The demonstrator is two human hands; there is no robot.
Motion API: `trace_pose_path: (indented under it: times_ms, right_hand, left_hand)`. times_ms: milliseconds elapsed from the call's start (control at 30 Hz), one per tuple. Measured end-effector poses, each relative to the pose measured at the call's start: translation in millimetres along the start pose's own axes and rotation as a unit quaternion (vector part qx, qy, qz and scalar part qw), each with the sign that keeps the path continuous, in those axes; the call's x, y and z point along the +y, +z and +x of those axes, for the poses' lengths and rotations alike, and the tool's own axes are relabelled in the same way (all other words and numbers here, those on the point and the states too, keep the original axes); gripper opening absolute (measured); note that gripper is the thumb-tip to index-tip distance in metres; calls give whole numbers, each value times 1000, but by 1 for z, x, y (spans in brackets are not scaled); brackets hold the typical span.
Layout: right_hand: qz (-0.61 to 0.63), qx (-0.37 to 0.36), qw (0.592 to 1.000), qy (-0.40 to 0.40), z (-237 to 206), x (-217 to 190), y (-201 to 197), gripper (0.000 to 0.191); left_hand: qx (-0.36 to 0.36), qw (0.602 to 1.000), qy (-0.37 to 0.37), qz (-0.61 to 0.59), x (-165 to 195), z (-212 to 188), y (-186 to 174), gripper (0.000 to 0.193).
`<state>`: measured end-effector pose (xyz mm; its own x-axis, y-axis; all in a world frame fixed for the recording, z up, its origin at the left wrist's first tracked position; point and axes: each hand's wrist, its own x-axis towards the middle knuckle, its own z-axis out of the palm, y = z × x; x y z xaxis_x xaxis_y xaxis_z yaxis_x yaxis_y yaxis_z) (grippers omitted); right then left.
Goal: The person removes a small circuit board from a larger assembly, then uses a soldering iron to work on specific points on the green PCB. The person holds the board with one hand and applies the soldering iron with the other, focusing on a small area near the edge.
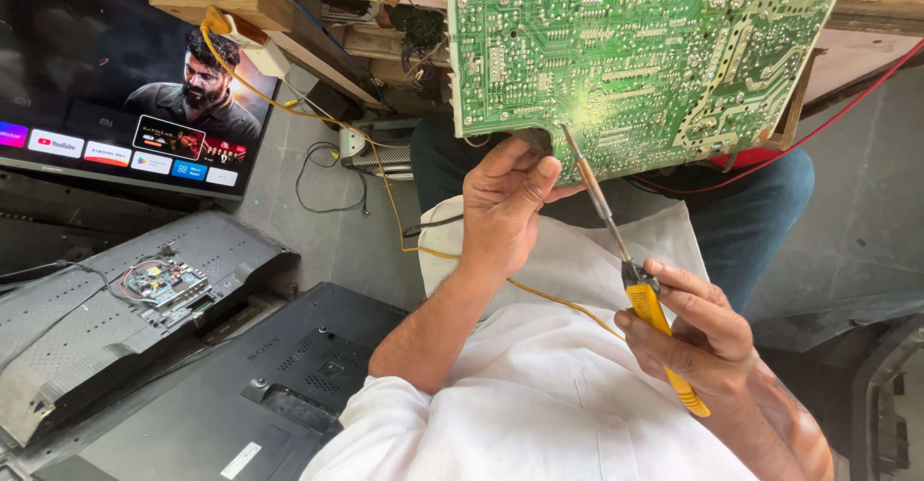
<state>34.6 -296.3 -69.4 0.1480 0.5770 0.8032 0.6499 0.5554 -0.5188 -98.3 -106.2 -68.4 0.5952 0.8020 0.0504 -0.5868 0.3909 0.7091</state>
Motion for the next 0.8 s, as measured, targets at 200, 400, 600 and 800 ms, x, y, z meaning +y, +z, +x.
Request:
trace_pose_path:
  times_ms: [200, 400, 600, 800]
  right_hand:
    - [7, -7, 1000, 19, -8, -3, 4, 28]
    - [-29, 129, 986, 97, -4, -11, 2, 15]
    - [-116, 368, 912, 137, 2, 28, -26, 24]
    - [141, 481, 834, 232, -6, 60, -39, 28]
  left_hand:
    - [20, 1000, -2, 11, -3, 0, -1, 33]
    - [13, 1000, 8, -6, 4, -2, -2, 26]
    - [6, 999, 13, 37, 30, -7, -5, 23]
    - [-1, 998, 24, 57, 41, -4, -1, 21]
